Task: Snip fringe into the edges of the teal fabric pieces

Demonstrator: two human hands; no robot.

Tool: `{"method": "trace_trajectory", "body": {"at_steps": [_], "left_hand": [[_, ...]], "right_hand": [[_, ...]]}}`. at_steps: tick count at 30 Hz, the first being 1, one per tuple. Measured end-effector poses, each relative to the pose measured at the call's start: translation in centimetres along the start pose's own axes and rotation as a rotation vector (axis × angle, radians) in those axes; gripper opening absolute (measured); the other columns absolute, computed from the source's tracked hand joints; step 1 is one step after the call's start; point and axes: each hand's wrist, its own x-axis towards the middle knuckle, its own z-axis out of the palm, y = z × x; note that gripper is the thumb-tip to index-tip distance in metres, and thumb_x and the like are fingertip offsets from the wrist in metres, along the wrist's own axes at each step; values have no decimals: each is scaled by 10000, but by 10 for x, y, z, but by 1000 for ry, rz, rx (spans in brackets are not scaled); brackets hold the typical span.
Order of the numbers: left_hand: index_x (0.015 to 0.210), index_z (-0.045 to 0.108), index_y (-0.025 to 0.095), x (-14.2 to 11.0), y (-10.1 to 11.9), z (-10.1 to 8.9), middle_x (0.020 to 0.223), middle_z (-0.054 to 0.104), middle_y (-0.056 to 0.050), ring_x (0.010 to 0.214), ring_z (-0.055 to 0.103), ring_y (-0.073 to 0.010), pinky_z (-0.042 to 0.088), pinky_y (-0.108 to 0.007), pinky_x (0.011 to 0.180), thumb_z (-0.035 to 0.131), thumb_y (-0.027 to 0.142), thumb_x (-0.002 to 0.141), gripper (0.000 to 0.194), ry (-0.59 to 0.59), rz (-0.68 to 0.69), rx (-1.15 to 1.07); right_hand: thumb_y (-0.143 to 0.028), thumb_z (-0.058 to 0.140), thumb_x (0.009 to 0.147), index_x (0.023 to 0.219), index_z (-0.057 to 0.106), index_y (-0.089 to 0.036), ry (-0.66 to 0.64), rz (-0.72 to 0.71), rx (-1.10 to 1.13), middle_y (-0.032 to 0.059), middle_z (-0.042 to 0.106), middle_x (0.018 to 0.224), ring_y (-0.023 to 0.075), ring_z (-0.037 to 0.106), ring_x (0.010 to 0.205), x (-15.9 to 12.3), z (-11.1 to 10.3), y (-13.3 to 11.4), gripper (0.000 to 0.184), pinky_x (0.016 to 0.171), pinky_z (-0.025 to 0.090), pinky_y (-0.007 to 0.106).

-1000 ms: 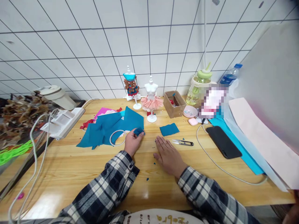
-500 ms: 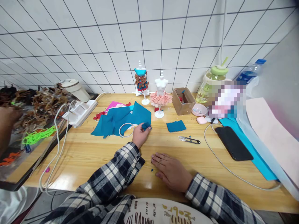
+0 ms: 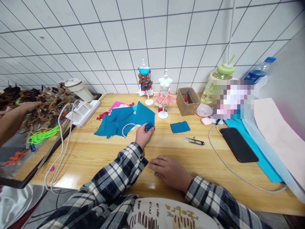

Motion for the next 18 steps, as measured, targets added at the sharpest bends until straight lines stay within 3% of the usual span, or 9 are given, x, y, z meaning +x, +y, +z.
{"method": "trace_trajectory", "body": {"at_steps": [3, 7, 12, 15, 18], "left_hand": [[870, 690, 168, 0, 0, 0, 801, 716, -45, 752, 627, -194, 490, -321, 747, 655, 348, 782, 203, 10, 11, 21], [864, 693, 171, -1, 0, -1, 792, 714, -40, 742, 624, -192, 489, -319, 740, 654, 355, 785, 203, 22, 24, 27], [871, 691, 161, -1, -1, -1, 801, 713, -40, 707, 610, -174, 474, -303, 716, 648, 344, 796, 202, 11, 39, 21], [861, 688, 160, -1, -2, -1, 803, 713, -37, 714, 610, -172, 470, -297, 713, 651, 338, 793, 194, 17, 41, 21], [861, 691, 153, 0, -5, 0, 805, 713, -39, 726, 615, -174, 473, -299, 725, 660, 325, 783, 191, 31, 38, 10]], "right_hand": [[-220, 391, 1003, 1286, 620, -205, -92, -127, -63, 8, 623, 1333, 178, 533, 1249, -7, 1, 13, 365, 1105, 403, 333], [-124, 350, 988, 1325, 591, -176, -125, -142, -57, 28, 619, 1336, 155, 526, 1273, -18, -5, 32, 417, 1103, 419, 317], [-234, 425, 992, 1275, 631, -236, 47, 49, 72, 45, 633, 1317, 158, 627, 1135, -21, -15, 35, 350, 970, 522, 309], [-315, 522, 957, 1267, 635, -230, 148, 84, 93, 81, 644, 1289, 199, 614, 1127, -21, -18, 34, 341, 972, 507, 366], [-413, 668, 855, 1238, 655, -206, 171, 157, 41, 113, 665, 1197, 254, 597, 1063, -20, -19, 33, 435, 940, 488, 440]]}}
